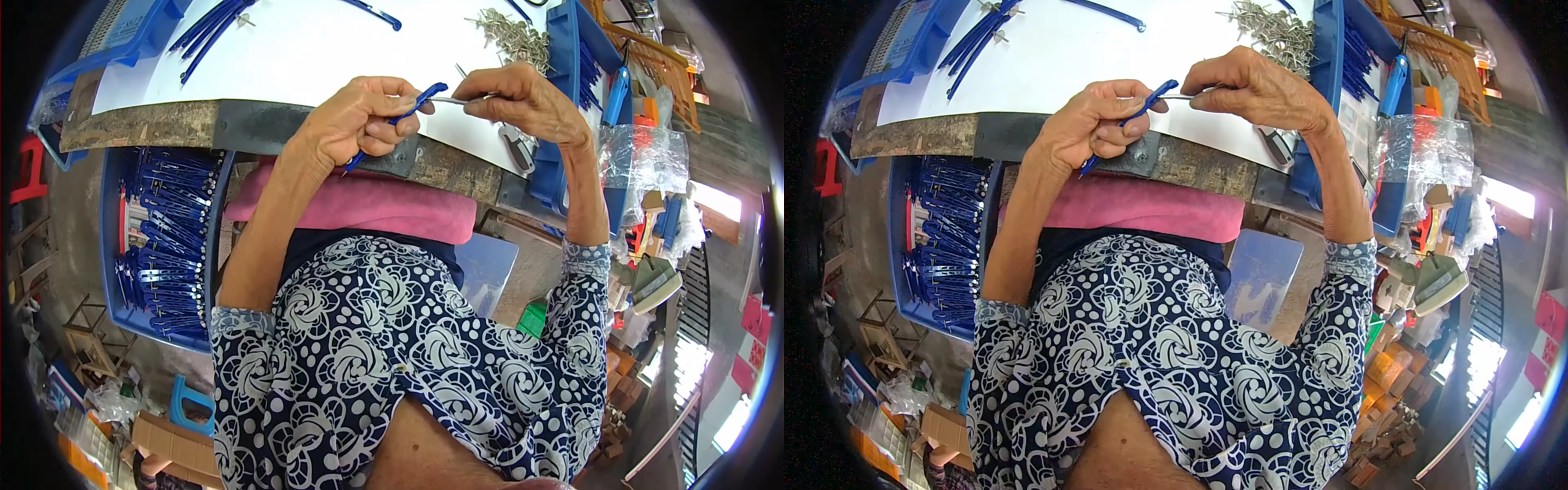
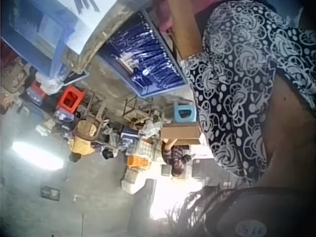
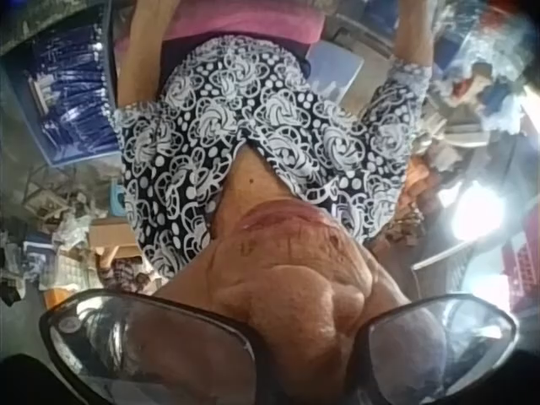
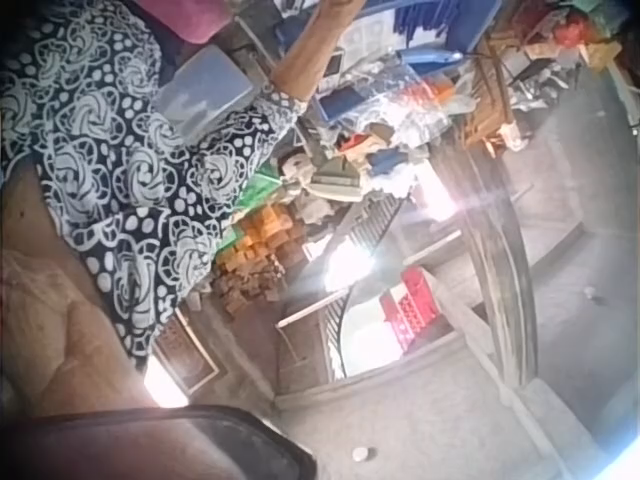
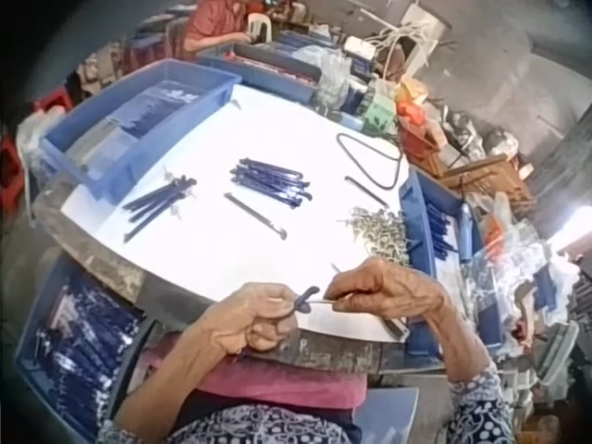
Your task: Assembling small metal components onto blue plastic pen clips at a manual workstation.
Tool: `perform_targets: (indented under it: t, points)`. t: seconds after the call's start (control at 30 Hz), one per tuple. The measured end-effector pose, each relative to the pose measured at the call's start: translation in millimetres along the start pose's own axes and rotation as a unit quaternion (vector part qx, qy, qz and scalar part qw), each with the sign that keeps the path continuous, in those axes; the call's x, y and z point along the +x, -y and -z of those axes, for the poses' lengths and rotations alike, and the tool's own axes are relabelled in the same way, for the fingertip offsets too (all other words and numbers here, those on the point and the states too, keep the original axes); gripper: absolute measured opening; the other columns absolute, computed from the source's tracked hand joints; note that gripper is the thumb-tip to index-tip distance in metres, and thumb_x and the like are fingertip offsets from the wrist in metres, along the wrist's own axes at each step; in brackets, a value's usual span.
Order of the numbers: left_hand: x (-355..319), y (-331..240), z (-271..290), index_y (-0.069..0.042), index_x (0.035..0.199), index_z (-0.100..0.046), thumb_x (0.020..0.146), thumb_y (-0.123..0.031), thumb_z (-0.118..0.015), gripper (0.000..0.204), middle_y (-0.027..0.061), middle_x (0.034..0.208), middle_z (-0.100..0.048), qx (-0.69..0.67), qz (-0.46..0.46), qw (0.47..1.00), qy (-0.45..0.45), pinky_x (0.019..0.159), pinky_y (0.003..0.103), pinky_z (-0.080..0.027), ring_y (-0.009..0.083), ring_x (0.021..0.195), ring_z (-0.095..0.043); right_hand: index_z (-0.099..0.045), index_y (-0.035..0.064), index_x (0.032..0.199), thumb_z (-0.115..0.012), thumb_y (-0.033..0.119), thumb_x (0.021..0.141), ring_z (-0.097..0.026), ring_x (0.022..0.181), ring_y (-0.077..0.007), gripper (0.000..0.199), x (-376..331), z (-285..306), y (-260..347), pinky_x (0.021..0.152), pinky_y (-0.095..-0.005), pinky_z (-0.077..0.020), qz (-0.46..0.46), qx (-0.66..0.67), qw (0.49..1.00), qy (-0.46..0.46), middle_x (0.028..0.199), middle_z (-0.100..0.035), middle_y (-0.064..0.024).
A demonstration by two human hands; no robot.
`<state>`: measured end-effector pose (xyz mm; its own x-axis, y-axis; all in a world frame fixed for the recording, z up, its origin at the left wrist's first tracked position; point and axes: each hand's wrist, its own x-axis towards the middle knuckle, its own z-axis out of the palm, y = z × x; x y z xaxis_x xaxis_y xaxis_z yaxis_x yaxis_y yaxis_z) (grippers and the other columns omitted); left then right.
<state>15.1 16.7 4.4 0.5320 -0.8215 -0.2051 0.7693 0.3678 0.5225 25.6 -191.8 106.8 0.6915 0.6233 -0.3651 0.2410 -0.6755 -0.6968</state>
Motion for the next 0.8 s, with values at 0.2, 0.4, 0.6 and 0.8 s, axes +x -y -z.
perform_targets:
  t: [0.2,0.4,0.6,0.8]
  points:
    - [1,-1,-2,0.006,0.097,-0.050,0.087,-0.009,-0.046,0.019,0.0039,0.062,-0.046,0.001,0.020,1.000,-0.008,0.029,0.012,-0.016,-0.0017,0.038,-0.025,-0.061,-0.0025,0.089,-0.059,0.012,0.080,-0.043,0.056,-0.0060,0.017,-3,0,-4,0.050,-0.0210,-0.0347,-0.005,0.042,0.999,-0.005,0.061,-0.050,0.0005]
    - [5,3,2,0.008,0.102,-0.049,0.088,-0.008,-0.044,0.021,0.0043,0.064,-0.046,-0.032,0.004,0.999,-0.005,0.030,0.012,-0.018,-0.0011,0.039,-0.026,-0.059,-0.0020,0.088,-0.057,0.013,0.082,-0.038,0.052,-0.0060,0.016,-6,-7,15,0.047,-0.0231,-0.0303,-0.052,-0.022,0.997,-0.054,0.057,-0.046,-0.0002]
    - [7,4,6,0.009,0.106,-0.047,0.089,-0.008,-0.042,0.024,0.0050,0.068,-0.047,-0.074,-0.022,0.997,-0.002,0.033,0.013,-0.020,-0.0001,0.042,-0.027,-0.058,-0.0021,0.089,-0.055,0.013,0.082,-0.035,0.052,-0.0066,0.016,-10,-21,12,0.046,-0.0247,-0.0283,-0.026,-0.080,0.989,-0.122,0.056,-0.042,-0.0007]
    - [9,6,9,0.008,0.108,-0.045,0.089,-0.009,-0.043,0.026,0.0059,0.072,-0.047,-0.088,-0.024,0.995,0.025,0.035,0.012,-0.022,0.0009,0.045,-0.028,-0.058,-0.0024,0.087,-0.055,0.013,0.082,-0.035,0.052,-0.0066,0.016,-10,-32,8,0.046,-0.0243,-0.0279,-0.055,-0.040,0.984,-0.163,0.058,-0.043,-0.0007]
